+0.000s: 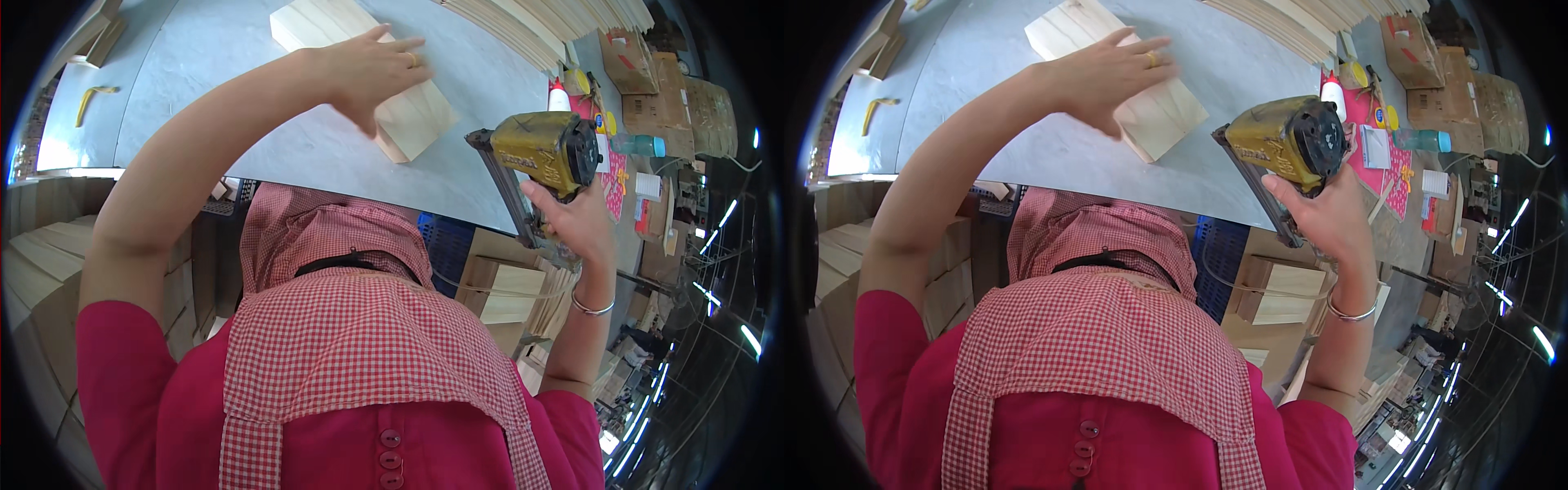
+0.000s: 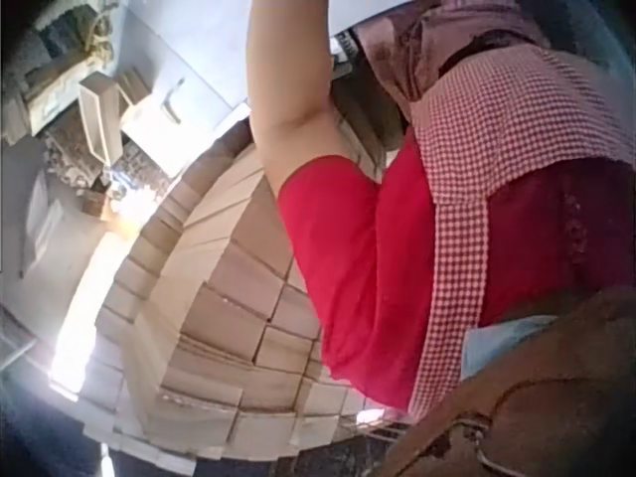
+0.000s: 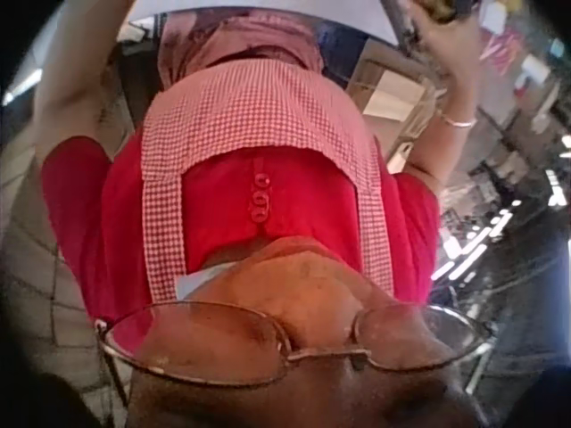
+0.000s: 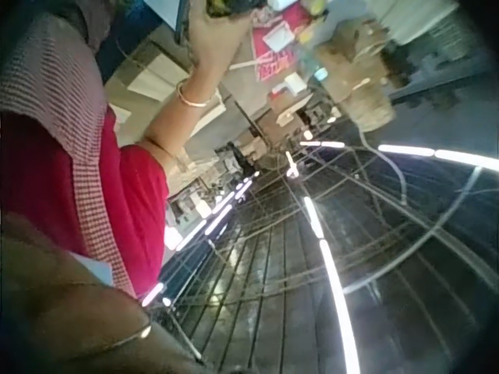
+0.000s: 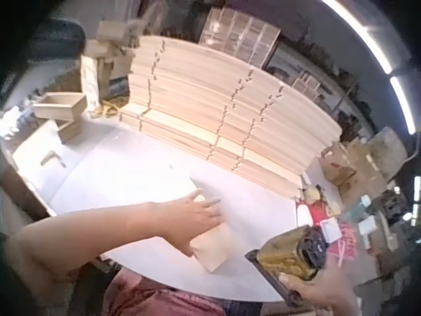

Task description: The person assembles small wooden boxes by hand. They align wooden pieces, apply glue to the joints, and use a nail gun to fasten the pieces together. The person repeatedly picks up wooden components, applies adhesive, and secures them with nails, stacking completed boxes aside.

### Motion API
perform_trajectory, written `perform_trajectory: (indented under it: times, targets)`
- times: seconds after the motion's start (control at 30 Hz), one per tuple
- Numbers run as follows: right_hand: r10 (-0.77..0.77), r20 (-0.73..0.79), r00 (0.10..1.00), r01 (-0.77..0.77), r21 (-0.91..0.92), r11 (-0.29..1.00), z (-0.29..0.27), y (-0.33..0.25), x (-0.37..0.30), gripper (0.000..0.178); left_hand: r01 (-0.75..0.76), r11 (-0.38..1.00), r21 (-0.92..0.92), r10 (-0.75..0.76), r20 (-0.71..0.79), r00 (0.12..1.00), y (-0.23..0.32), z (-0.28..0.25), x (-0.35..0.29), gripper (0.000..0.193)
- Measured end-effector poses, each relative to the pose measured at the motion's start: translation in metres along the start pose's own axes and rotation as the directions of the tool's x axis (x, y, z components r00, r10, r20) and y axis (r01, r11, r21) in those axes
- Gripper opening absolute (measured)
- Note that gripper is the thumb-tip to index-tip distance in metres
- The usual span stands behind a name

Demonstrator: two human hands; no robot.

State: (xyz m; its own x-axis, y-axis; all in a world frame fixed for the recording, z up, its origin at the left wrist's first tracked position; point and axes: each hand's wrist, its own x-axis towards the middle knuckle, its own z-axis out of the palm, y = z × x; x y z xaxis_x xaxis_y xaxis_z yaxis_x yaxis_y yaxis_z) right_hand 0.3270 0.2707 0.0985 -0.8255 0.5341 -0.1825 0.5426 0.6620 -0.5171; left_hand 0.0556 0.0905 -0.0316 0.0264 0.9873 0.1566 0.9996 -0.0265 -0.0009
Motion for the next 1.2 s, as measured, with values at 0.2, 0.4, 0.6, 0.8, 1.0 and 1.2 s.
perform_trajectory:
  times: [0.2,0.4,0.6,0.8,1.0,1.2]
  targets:
    - [0.208,-0.031,0.978,-0.204,0.104,0.973,-0.010,0.002,-0.008,0.042,0.436,0.893,-0.111,-0.434,0.047,0.900,0.037,-0.001,0.060,0.078]
    - [0.199,-0.038,0.979,-0.195,0.104,0.975,-0.010,0.015,0.009,0.034,0.534,0.842,-0.078,-0.527,0.090,0.845,0.061,0.008,0.068,0.082]
    - [0.180,0.028,0.983,-0.182,0.115,0.976,-0.002,0.019,0.022,0.038,0.541,0.837,-0.080,-0.537,0.073,0.841,0.062,0.009,0.067,0.083]
    - [0.190,0.057,0.980,-0.197,0.148,0.969,0.000,0.020,0.026,0.035,0.540,0.837,-0.087,-0.537,0.060,0.842,0.063,0.011,0.067,0.083]
    - [0.243,0.057,0.968,-0.250,0.222,0.942,0.008,0.023,0.019,0.033,0.548,0.832,-0.087,-0.546,0.049,0.836,0.064,0.011,0.066,0.083]
    - [0.072,-0.050,0.996,-0.071,0.031,0.997,0.009,0.011,0.022,0.034,0.503,0.863,-0.041,-0.496,-0.255,0.830,0.057,0.025,0.036,0.098]
